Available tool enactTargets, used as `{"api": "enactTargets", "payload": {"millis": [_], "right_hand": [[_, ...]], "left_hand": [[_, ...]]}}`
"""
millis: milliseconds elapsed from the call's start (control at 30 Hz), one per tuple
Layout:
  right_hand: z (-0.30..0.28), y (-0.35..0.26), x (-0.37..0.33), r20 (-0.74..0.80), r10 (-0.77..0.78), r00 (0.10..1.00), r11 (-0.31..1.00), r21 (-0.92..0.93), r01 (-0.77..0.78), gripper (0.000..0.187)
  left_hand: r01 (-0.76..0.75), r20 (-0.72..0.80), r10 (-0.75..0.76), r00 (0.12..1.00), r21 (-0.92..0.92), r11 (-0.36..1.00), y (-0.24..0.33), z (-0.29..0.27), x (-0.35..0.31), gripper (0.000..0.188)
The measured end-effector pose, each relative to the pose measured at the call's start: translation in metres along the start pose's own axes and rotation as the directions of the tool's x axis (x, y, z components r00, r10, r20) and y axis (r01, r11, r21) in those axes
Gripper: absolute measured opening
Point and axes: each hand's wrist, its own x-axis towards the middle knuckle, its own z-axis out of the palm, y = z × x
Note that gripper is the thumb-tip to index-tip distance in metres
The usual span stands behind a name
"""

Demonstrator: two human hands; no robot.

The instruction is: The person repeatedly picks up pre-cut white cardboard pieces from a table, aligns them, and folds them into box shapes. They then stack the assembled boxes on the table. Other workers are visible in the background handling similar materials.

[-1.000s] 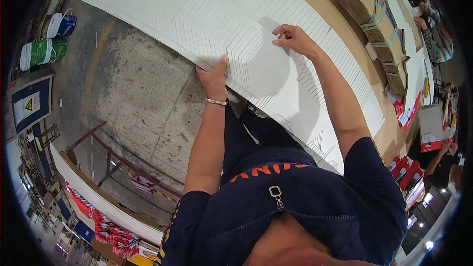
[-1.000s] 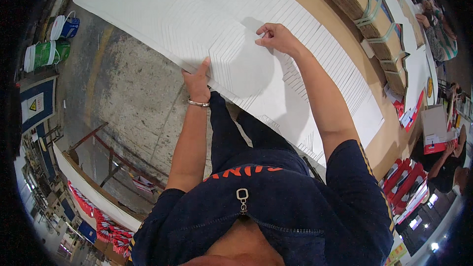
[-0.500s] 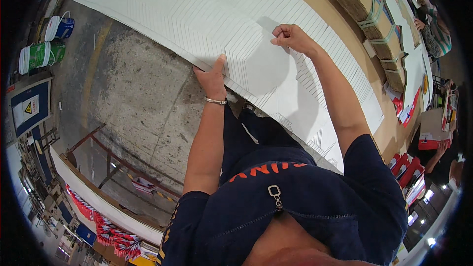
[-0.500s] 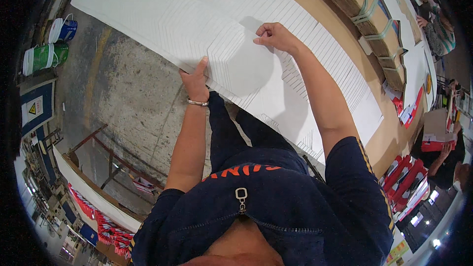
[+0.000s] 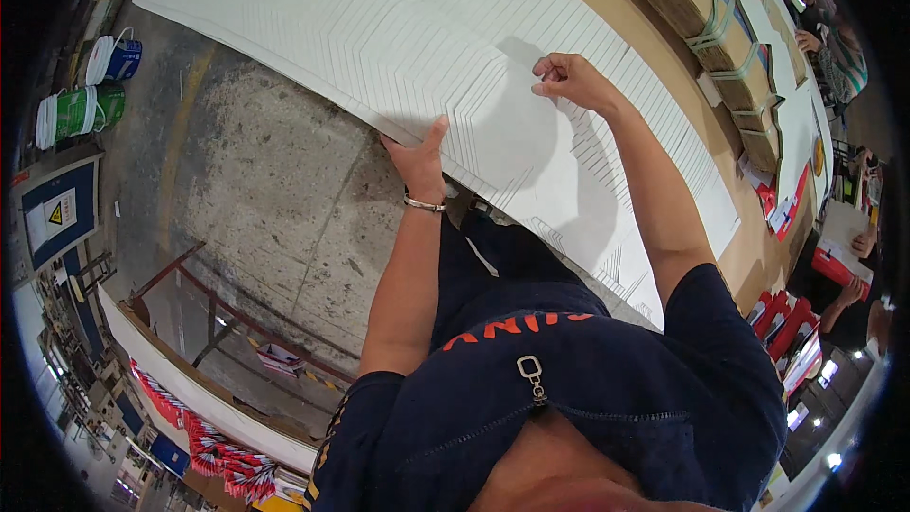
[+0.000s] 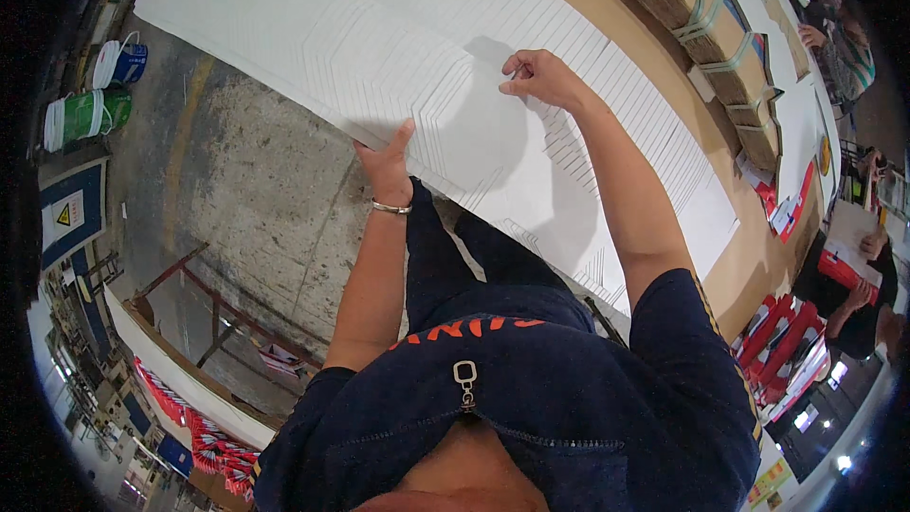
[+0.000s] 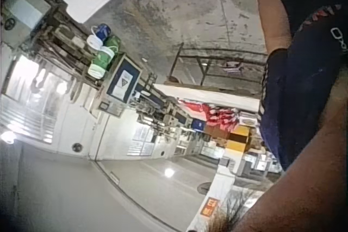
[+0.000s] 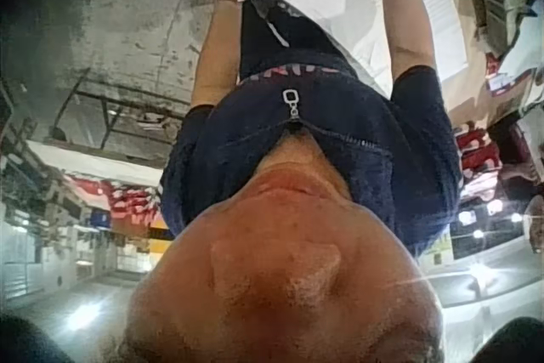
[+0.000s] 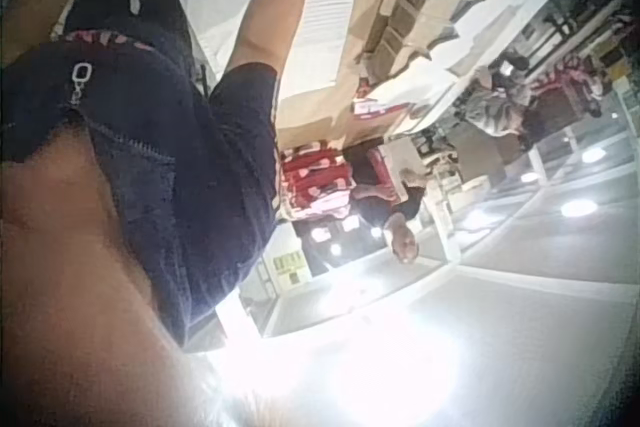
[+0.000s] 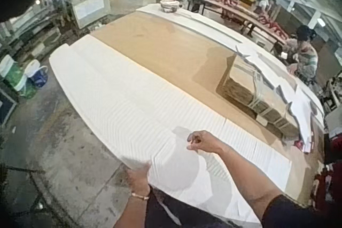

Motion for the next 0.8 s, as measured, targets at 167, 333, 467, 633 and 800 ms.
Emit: {"api": "enactTargets", "payload": {"millis": [167, 333, 467, 633, 800], "right_hand": [[-0.004, 0.003, -0.002, 0.061, 0.015, 0.998, 0.999, 0.048, -0.018, 0.023], [-0.006, 0.005, -0.003, 0.079, 0.043, 0.996, 0.995, 0.084, -0.049, 0.022], [-0.004, 0.001, -0.001, 0.088, 0.034, 0.996, 0.997, 0.064, -0.040, 0.018], [-0.002, 0.004, -0.002, 0.086, 0.020, 0.996, 0.999, 0.035, -0.023, 0.014], [-0.005, 0.020, 0.002, 0.041, 0.023, 0.999, 1.000, 0.007, -0.024, 0.017]], "left_hand": [[0.001, -0.022, -0.001, 1.000, -0.013, 1.000, 0.000, 0.004, -0.001, 0.086], [0.021, -0.061, -0.021, 0.998, -0.006, 1.000, 0.002, 0.007, -0.004, 0.084], [-0.027, -0.082, 0.029, 0.996, 0.026, 0.999, -0.001, 0.006, -0.003, 0.083], [-0.027, -0.133, 0.039, 0.990, 0.092, 0.995, -0.001, 0.005, -0.007, 0.088], [-0.058, -0.120, 0.102, 0.987, 0.325, 0.944, -0.012, -0.002, 0.005, 0.086]]}}
